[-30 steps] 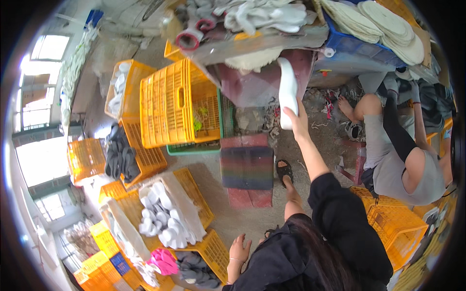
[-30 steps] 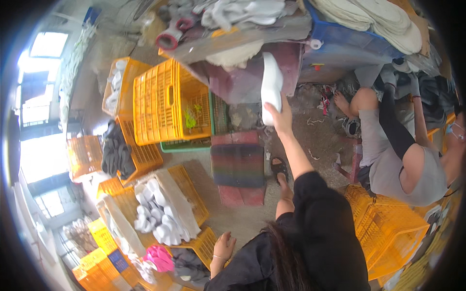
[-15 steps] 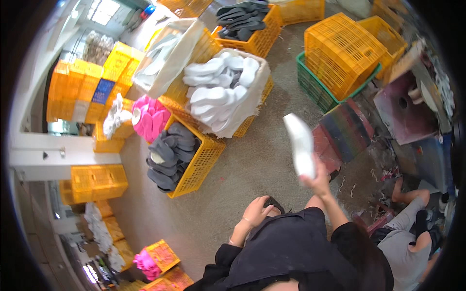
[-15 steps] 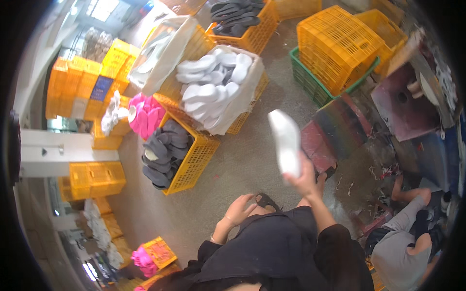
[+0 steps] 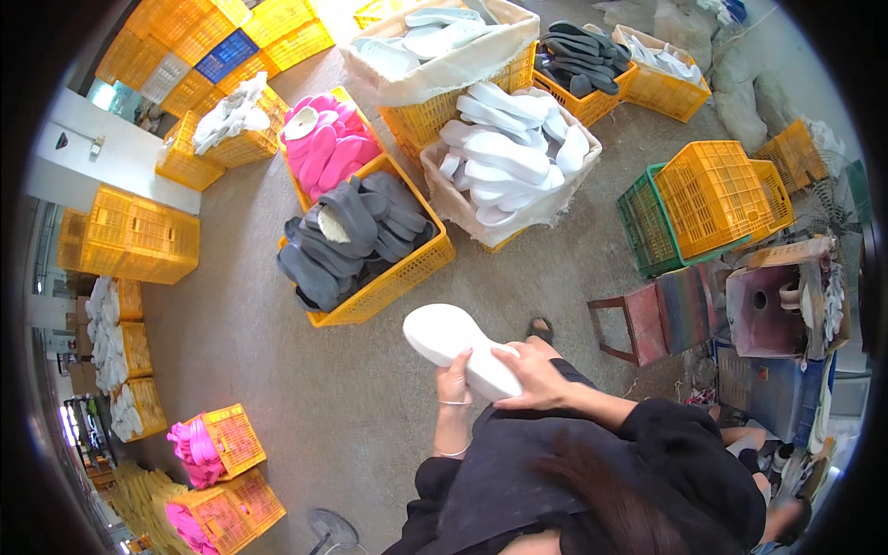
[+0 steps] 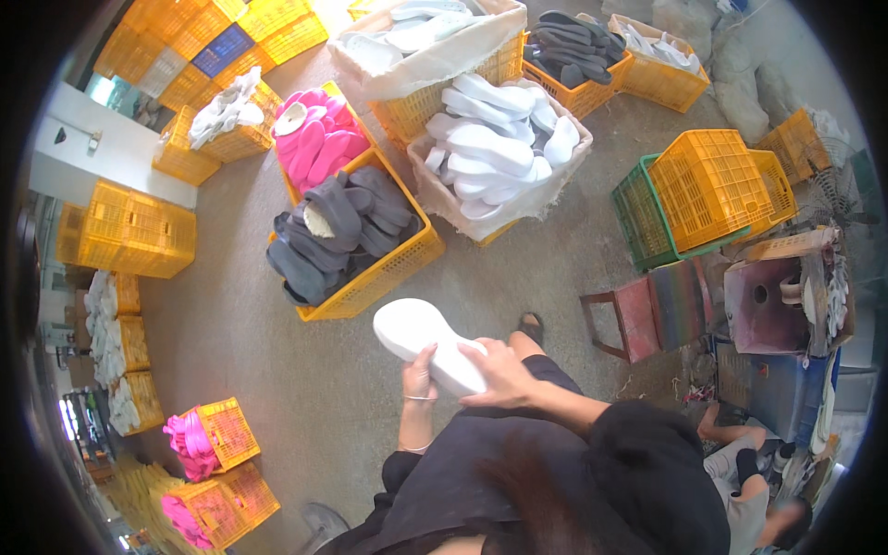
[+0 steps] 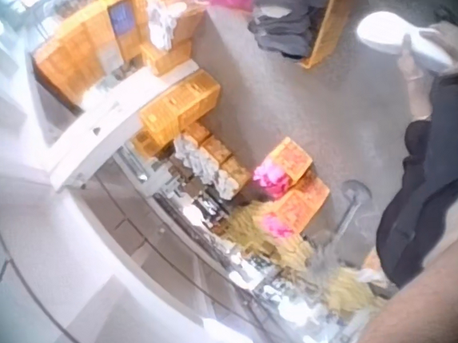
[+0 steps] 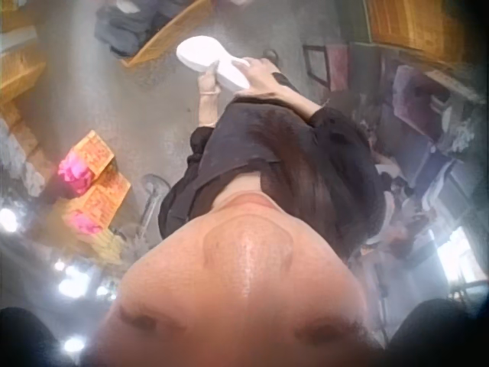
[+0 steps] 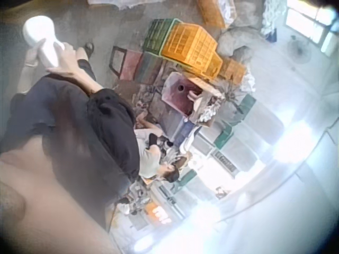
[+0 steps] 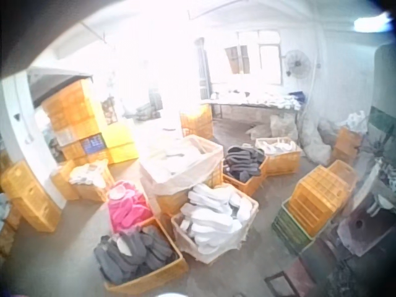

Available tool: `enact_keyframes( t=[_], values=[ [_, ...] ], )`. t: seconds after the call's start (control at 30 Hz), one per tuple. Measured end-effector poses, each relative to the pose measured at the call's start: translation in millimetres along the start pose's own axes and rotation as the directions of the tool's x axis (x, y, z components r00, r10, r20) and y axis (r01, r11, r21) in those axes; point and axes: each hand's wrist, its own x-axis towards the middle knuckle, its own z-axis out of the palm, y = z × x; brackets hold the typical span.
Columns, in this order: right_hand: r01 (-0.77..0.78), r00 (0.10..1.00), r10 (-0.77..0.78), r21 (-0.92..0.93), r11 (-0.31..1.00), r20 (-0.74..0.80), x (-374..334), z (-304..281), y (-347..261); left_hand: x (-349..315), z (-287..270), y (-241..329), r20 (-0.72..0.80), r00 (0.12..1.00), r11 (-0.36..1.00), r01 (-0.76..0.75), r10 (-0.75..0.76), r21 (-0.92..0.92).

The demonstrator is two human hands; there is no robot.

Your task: The person picks up white slipper soles from a pile, places them into a plastic bag, and stacks them. The person repeats this process multiple times, handling the soles one at a time or in small groups.

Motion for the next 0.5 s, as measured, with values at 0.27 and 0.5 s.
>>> enact_keyframes(
  t=[0.27, 0.5],
  values=[
    [-0.439, 0.865, 0.474, 0.207, 0.874, -0.167, 56, -113, 77, 124, 65, 74, 0.330, 0.935, 0.943, -0.011, 0.127, -0.333],
    [-0.473, 0.790, 0.557, 0.322, 0.820, -0.257, 90, -135, 109, 205, 97, 116, 0.511, 0.858, 0.889, 0.197, 0.048, -0.413]
  ],
)
